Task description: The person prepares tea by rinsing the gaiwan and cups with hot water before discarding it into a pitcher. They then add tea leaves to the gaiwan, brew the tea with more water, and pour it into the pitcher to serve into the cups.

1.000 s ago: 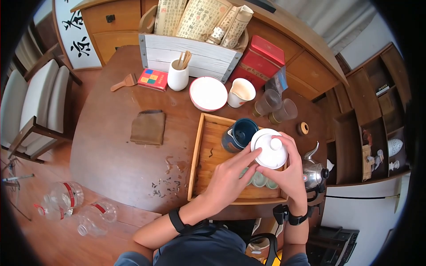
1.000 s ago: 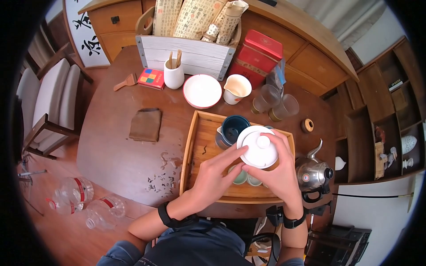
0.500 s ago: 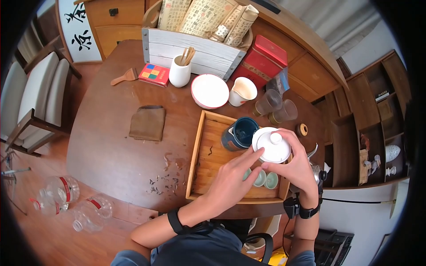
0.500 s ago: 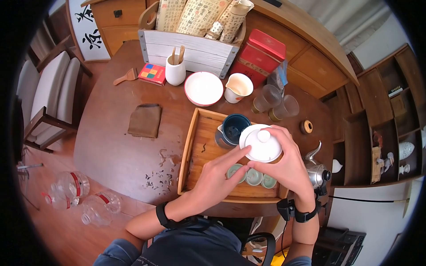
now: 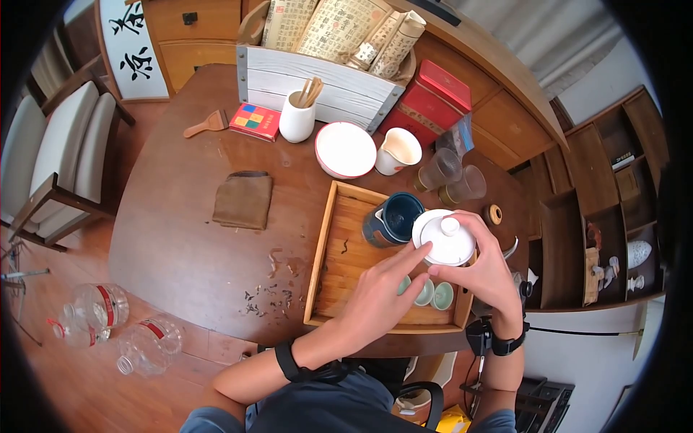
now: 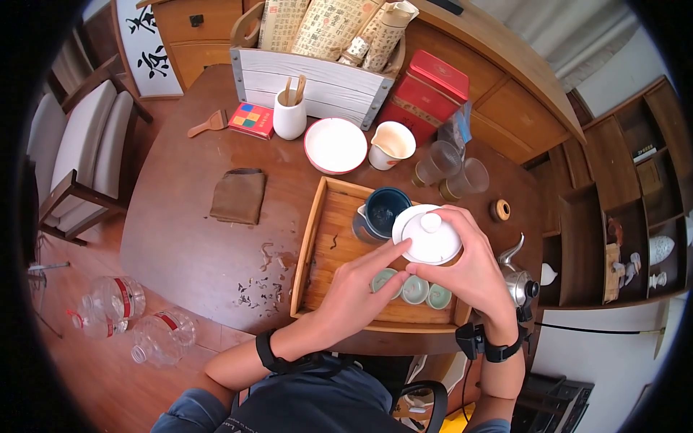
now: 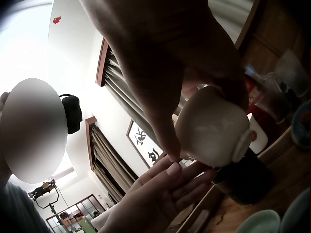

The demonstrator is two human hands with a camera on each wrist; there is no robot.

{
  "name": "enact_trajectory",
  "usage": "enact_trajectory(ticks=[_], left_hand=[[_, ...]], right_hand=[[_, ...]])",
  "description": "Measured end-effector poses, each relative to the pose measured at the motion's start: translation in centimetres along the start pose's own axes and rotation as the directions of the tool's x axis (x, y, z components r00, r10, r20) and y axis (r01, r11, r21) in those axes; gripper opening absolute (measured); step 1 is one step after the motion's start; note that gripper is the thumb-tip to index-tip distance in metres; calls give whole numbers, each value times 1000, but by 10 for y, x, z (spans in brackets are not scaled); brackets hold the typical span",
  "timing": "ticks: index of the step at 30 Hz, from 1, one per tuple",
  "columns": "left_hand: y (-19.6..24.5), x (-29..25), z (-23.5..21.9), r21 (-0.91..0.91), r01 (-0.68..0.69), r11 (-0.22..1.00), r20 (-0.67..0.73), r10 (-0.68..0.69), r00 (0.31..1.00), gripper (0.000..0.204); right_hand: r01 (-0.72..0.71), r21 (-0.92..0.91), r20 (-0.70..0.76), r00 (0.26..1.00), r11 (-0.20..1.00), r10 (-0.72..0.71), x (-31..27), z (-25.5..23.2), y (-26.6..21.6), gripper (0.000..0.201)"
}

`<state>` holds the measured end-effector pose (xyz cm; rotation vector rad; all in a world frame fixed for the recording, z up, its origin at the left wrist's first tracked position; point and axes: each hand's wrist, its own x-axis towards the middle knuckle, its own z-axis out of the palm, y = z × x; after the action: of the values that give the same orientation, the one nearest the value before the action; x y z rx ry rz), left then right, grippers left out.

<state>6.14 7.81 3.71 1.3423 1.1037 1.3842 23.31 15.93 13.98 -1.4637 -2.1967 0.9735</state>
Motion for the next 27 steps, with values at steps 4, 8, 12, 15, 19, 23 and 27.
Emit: enact_trajectory(ticks=[4, 8, 12, 15, 19, 23, 27], left_hand=[[0, 0, 0, 0, -2, 1000, -1, 2, 1000, 49], [0, -1, -1, 1, -12, 1000, 2, 12, 1000, 52], [1, -1, 0, 9, -26, 1000, 5, 26, 1000, 55], [1, -2, 0, 12, -46, 999, -6, 46, 999, 57], [3, -2, 0, 6, -46, 999, -15, 46, 999, 59], [2, -2, 1, 15, -55, 998, -24, 56, 998, 60], [3, -2, 0, 19, -68, 997, -13, 69, 998, 59]], right_hand=[[3, 0, -4, 1000, 1000, -3, 1, 0, -1, 73], [17, -13, 4, 1000, 1000, -17, 3, -2, 0, 73], [19, -13, 41, 999, 1000, -19, 8, -7, -2, 73], [22, -22, 69, 997, 1000, -20, 11, -11, -6, 73], [9, -50, 110, 994, 999, -3, 16, -15, -14, 74], [4, -67, 145, 989, 998, 6, 22, -17, -14, 76], [41, -106, 172, 985, 994, -22, 26, -19, -15, 77]])
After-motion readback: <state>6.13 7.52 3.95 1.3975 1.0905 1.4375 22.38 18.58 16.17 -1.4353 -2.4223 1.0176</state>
